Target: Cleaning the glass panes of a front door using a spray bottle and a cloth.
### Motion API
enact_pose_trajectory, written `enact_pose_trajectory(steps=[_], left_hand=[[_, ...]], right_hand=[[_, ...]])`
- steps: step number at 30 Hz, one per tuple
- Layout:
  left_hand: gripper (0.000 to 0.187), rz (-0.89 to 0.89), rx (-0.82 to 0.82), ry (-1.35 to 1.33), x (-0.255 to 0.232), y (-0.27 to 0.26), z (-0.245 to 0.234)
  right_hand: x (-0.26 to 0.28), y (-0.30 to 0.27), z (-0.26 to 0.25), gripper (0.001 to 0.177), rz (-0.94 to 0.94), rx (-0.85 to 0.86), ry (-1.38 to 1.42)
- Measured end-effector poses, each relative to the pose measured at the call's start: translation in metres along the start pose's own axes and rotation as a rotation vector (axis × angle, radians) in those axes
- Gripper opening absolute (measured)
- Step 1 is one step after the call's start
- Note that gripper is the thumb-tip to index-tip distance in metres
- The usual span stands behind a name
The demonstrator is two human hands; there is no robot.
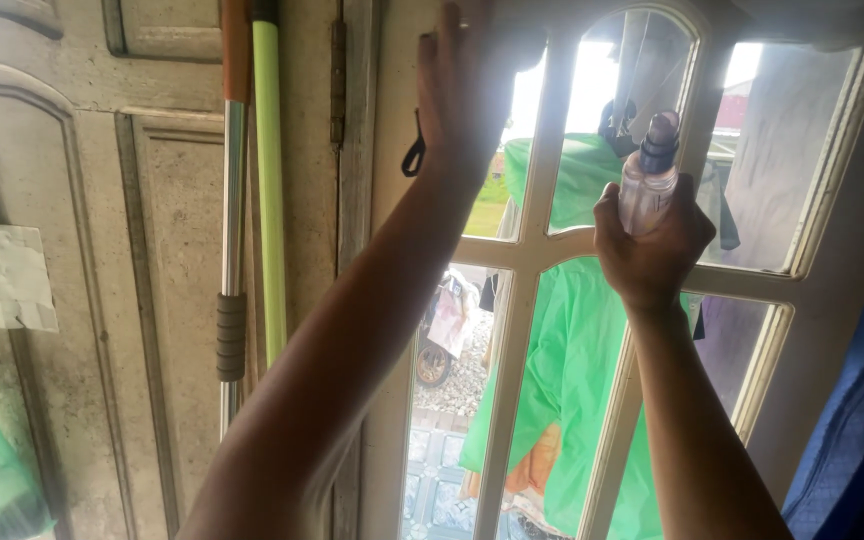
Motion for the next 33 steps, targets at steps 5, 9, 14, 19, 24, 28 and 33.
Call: enact_pose_trajectory(steps=[5, 9, 14, 19, 24, 28, 33], left_hand=[[0.043, -0.004, 0.228, 0.276, 0.035, 0.006, 0.002], [0.018, -0.024, 0.367, 0.284, 0.038, 0.003, 0.005], [0.016, 0.038, 0.372, 0.328, 0.038, 0.003, -0.001], [0.014, 0.031, 0.446, 0.107, 0.039, -0.036, -0.043], [0.026, 0.241, 0.672, 0.099, 0.015, -0.062, -0.113], [0.011, 0.217, 0.558, -0.109, 0.026, -0.072, -0.088], [0.004, 0.058, 0.352, 0.124, 0.037, -0.024, -0.028]], right_hand=[[0.005, 0.001, -0.002, 0.035, -0.014, 0.014, 0.014], [0.007, 0.001, -0.002, 0.027, 0.019, 0.024, -0.006], [0.003, 0.002, -0.004, 0.024, 0.033, 0.019, -0.001], [0.001, -0.003, -0.004, 0.025, 0.003, 0.021, 0.017], [-0.002, -0.003, -0.004, 0.03, 0.035, 0.024, -0.025], [-0.005, -0.006, 0.0, 0.026, 0.061, 0.033, -0.081], [0.003, 0.002, -0.001, 0.03, 0.012, 0.008, -0.024]])
Point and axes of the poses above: each hand's wrist, its own y-axis towards the middle knuckle, its own z-axis out of the palm, x = y × z, the point moved 8 cm from there along y, towards the middle knuckle, and after that the axes turned 2 degrees about z, right-handed, at the moved point
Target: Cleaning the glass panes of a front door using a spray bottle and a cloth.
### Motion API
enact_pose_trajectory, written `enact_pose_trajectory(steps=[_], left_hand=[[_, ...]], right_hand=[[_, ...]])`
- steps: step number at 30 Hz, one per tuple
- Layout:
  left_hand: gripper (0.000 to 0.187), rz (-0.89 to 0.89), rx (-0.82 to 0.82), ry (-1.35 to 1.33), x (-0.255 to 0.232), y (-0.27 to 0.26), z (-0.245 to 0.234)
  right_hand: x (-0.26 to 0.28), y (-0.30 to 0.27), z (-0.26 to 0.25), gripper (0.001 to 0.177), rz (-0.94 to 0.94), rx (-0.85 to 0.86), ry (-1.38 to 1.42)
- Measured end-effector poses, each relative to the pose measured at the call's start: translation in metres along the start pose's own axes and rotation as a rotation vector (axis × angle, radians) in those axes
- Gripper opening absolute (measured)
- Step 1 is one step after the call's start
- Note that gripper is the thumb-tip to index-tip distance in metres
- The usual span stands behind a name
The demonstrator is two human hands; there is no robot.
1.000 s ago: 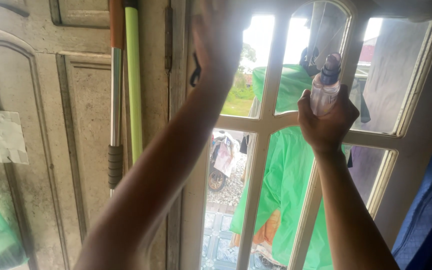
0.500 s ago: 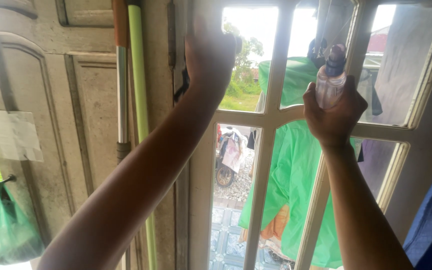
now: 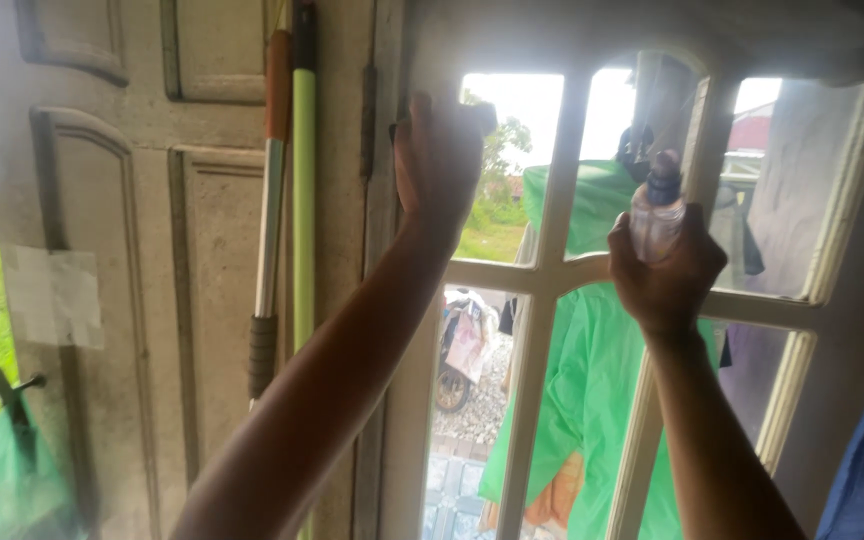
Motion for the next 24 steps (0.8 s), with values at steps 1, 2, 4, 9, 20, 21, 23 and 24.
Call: enact_pose_trajectory(steps=[1, 2, 4, 9, 20, 21, 23, 24], left_hand=[[0.004, 0.002, -0.01, -0.012, -0.006, 0.01, -0.001], [0.005, -0.088, -0.129, -0.062, -0.004, 0.019, -0.011], [0.006, -0.184, -0.252, -0.119, -0.006, 0.03, -0.023], [0.005, -0.328, -0.121, -0.13, -0.009, 0.026, -0.001], [0.036, -0.117, -0.206, -0.418, -0.041, 0.031, -0.028], [0.038, -0.075, -0.141, -0.466, -0.043, 0.027, -0.022], [0.048, 0.032, -0.163, -0.407, -0.044, 0.008, -0.048], [0.061, 0.135, -0.197, -0.347, -0.048, -0.002, -0.064]], right_hand=[[0.003, 0.0, -0.001, 0.03, -0.005, -0.005, -0.013], [0.001, 0.0, -0.001, 0.029, 0.041, -0.011, -0.014], [0.0, 0.0, -0.001, 0.028, 0.08, -0.015, -0.019], [0.005, 0.002, -0.002, 0.025, 0.114, -0.032, -0.046], [-0.005, 0.0, 0.001, 0.03, 0.077, -0.022, -0.011], [-0.005, -0.003, 0.001, 0.029, 0.078, -0.02, -0.012], [-0.004, -0.003, 0.001, 0.029, 0.059, -0.019, 0.001], [-0.002, -0.003, 0.001, 0.03, 0.026, -0.022, 0.015]])
Point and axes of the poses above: each hand's wrist, its own y-axis towards the middle knuckle, its own z-axis out of the palm, x = y × z, the point moved 8 cm from there along y, towards the middle knuckle, and after that the axes turned 2 degrees about z, right-handed, at the moved point
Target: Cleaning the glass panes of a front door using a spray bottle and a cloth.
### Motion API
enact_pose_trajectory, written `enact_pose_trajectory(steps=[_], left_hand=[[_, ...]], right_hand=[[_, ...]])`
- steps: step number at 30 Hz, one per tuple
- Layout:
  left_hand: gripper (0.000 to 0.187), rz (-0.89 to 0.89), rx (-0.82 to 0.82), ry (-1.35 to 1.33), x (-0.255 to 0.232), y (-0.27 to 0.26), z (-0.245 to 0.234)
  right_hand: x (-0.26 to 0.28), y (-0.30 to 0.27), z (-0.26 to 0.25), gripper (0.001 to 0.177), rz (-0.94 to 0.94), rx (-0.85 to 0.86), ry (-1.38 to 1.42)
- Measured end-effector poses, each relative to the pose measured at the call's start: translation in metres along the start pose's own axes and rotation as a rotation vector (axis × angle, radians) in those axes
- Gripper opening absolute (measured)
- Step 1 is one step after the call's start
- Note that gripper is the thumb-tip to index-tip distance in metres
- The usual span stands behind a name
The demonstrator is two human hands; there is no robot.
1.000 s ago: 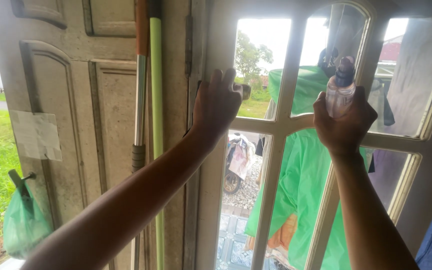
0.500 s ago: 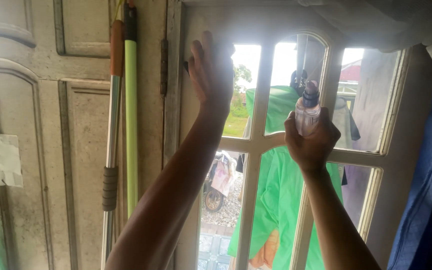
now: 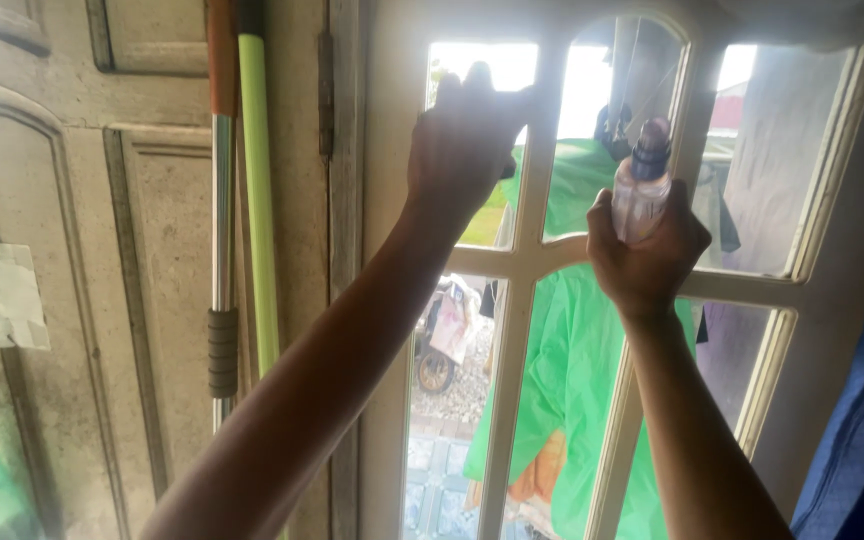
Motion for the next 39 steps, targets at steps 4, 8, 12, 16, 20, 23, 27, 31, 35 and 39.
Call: enact_pose_trajectory(steps=[4, 8, 12, 16, 20, 23, 27, 31, 35, 39], left_hand=[[0.045, 0.046, 0.151, -0.11, -0.016, -0.043, -0.009], [0.024, 0.152, 0.46, -0.131, -0.033, -0.077, -0.012], [0.013, 0.065, 0.673, -0.343, -0.021, -0.056, -0.019], [0.015, 0.14, 0.885, -0.188, -0.027, -0.062, 0.015], [0.008, 0.289, 0.553, -0.072, -0.038, -0.055, 0.005], [0.027, 0.104, 0.636, -0.291, -0.023, -0.07, -0.001], [0.024, -0.043, 0.568, -0.468, -0.023, -0.071, -0.022], [0.02, 0.088, 0.587, -0.338, -0.028, -0.069, -0.007], [0.019, 0.346, 0.619, -0.215, -0.045, -0.057, -0.013], [0.01, 0.444, 0.513, -0.025, -0.052, -0.059, -0.018]], right_hand=[[-0.002, -0.001, 0.001, 0.026, -0.016, 0.012, -0.035], [-0.004, -0.001, 0.002, 0.031, -0.028, 0.01, -0.035], [0.005, 0.005, 0.003, 0.037, -0.101, -0.003, 0.015], [-0.001, -0.003, -0.001, 0.031, -0.078, -0.008, -0.009], [0.0, 0.001, 0.0, 0.034, -0.058, -0.028, -0.005], [-0.001, -0.002, 0.001, 0.033, -0.026, -0.025, -0.007], [0.002, -0.003, 0.001, 0.031, -0.064, -0.025, -0.034], [-0.002, -0.003, 0.003, 0.036, -0.062, -0.001, -0.023], [-0.001, -0.003, 0.002, 0.036, -0.087, -0.002, -0.043], [0.005, -0.002, -0.002, 0.029, -0.051, 0.0, 0.008]])
Point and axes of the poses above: each hand's wrist, its own y-axis towards the middle knuckle, its own z-axis out of the palm, x = y × z, the point moved 8 cm from there along y, towards the middle knuckle, and after that the axes turned 2 degrees about z, right-handed, at the moved point
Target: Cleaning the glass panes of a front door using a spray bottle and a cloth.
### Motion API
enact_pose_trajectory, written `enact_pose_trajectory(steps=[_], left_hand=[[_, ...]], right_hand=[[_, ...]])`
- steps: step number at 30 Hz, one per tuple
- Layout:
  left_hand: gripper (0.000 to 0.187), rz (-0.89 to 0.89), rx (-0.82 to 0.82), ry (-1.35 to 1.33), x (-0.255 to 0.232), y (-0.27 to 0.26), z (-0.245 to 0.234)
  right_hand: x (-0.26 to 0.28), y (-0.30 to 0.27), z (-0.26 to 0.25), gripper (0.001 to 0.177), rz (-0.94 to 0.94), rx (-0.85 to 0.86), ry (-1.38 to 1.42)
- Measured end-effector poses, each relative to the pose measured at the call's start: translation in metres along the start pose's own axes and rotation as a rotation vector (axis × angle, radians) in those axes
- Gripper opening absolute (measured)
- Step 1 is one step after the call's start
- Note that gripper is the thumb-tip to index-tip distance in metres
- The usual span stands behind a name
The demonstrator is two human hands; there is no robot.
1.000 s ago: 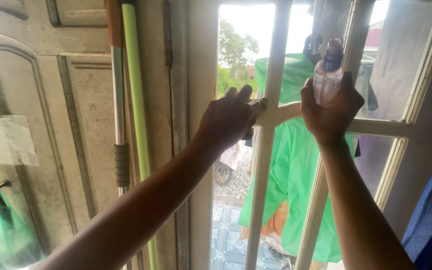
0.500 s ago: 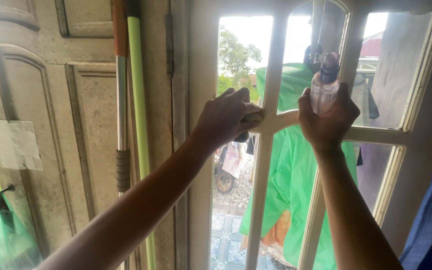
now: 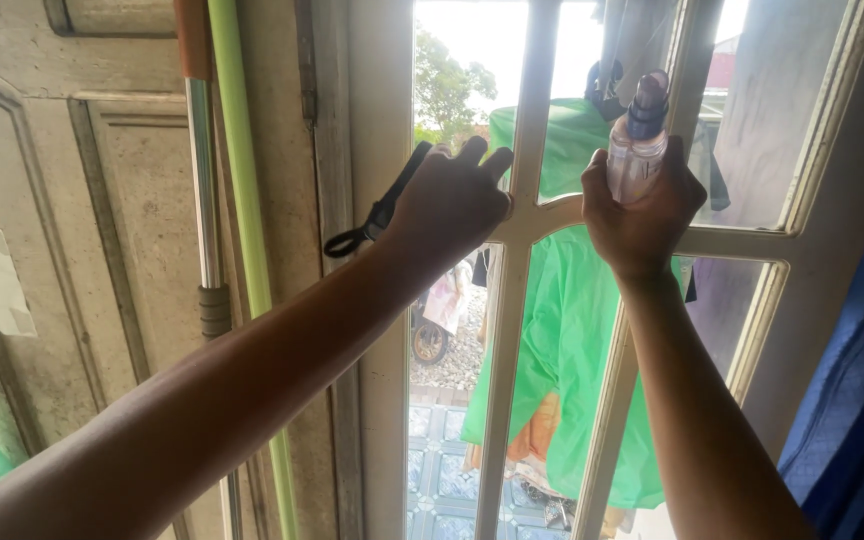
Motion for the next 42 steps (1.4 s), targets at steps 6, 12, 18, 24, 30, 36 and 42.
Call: enact_pose_trajectory(steps=[6, 12, 18, 24, 30, 36, 42], left_hand=[[0.012, -0.1, 0.406, 0.191, 0.044, -0.036, 0.033], [0.015, -0.14, 0.134, 0.041, 0.037, -0.037, 0.023], [0.008, -0.231, -0.103, -0.208, -0.002, -0.018, 0.016], [0.015, -0.182, 0.028, 0.237, 0.035, -0.046, 0.029], [0.019, -0.231, -0.072, 0.073, 0.039, -0.064, 0.023], [0.02, -0.428, -0.405, -0.068, 0.067, -0.041, 0.035], [0.018, -0.621, -0.736, 0.186, 0.135, 0.01, 0.067]], right_hand=[[-0.001, 0.002, 0.0, 0.029, 0.074, 0.028, -0.053], [-0.003, 0.001, 0.003, 0.031, 0.034, 0.0, -0.011], [0.0, 0.003, 0.002, 0.039, -0.049, -0.007, -0.03], [0.0, 0.002, 0.0, 0.042, 0.027, 0.04, 0.036], [-0.003, -0.002, 0.0, 0.025, 0.025, 0.016, -0.078], [-0.007, -0.003, 0.001, 0.029, 0.029, 0.004, -0.093], [-0.008, -0.005, 0.002, 0.026, -0.02, 0.012, -0.024]])
Point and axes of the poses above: each hand's wrist, its own y-axis towards the middle knuckle, its own z-axis out of the palm, x = y × z, the point moved 8 cm from there along y, towards the middle knuckle, and after that the axes turned 2 degrees about z, right-handed, at the moved point
